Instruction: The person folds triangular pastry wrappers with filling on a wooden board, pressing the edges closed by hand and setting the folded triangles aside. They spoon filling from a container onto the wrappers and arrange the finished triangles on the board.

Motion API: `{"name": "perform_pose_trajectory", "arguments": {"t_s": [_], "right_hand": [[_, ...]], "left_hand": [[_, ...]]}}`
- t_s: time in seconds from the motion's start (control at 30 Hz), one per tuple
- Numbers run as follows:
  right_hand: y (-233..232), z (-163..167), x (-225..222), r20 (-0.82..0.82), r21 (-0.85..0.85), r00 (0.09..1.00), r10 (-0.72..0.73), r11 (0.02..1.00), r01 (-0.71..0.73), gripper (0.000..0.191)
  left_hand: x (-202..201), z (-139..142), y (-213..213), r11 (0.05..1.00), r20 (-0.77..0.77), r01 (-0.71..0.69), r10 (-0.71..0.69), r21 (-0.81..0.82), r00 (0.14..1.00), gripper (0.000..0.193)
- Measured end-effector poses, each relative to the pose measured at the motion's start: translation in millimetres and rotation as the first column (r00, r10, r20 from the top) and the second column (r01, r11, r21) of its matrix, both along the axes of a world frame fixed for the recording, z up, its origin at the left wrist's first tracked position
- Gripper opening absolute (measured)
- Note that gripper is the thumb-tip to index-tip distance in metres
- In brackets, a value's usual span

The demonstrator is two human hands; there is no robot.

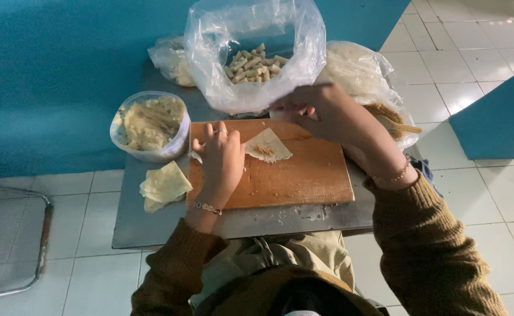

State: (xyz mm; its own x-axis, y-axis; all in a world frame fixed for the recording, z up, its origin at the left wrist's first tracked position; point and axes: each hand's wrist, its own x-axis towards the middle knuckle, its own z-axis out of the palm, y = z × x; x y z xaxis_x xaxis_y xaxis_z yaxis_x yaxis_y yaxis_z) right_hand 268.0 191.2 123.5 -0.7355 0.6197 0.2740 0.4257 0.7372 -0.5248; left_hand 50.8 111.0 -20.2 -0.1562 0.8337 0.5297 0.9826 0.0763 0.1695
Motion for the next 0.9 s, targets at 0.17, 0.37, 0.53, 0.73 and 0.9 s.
{"name": "perform_pose_trajectory", "arguments": {"t_s": [0.17, 0.37, 0.53, 0.73, 0.9], "right_hand": [[-6, 15, -40, -0.339, 0.672, 0.939, 0.055, 0.713, 0.200, 0.050], [-40, -40, -6, -0.037, 0.290, 0.951, -0.305, 0.908, 0.303, 0.016], [-49, -84, 7, 0.183, 0.281, 0.881, -0.436, 0.882, 0.378, 0.025], [-49, -110, -4, 0.096, 0.221, 0.889, -0.449, 0.880, 0.420, 0.023], [-47, -114, -7, 0.053, 0.071, 0.896, -0.441, 0.896, 0.437, 0.016]], "left_hand": [[7, -11, 3, 0.997, -0.052, 0.028, -0.024, 0.076, 0.998, 0.006], [11, -10, 0, 0.996, -0.044, 0.066, -0.063, 0.057, 0.997, 0.005], [12, -4, 3, 0.997, 0.017, 0.072, -0.073, 0.035, 0.997, 0.005], [11, -2, 6, 0.987, 0.054, 0.143, -0.147, 0.073, 0.988, 0.011], [12, -4, 23, 0.908, 0.383, 0.384, -0.419, 0.167, 0.823, 0.012]]}}
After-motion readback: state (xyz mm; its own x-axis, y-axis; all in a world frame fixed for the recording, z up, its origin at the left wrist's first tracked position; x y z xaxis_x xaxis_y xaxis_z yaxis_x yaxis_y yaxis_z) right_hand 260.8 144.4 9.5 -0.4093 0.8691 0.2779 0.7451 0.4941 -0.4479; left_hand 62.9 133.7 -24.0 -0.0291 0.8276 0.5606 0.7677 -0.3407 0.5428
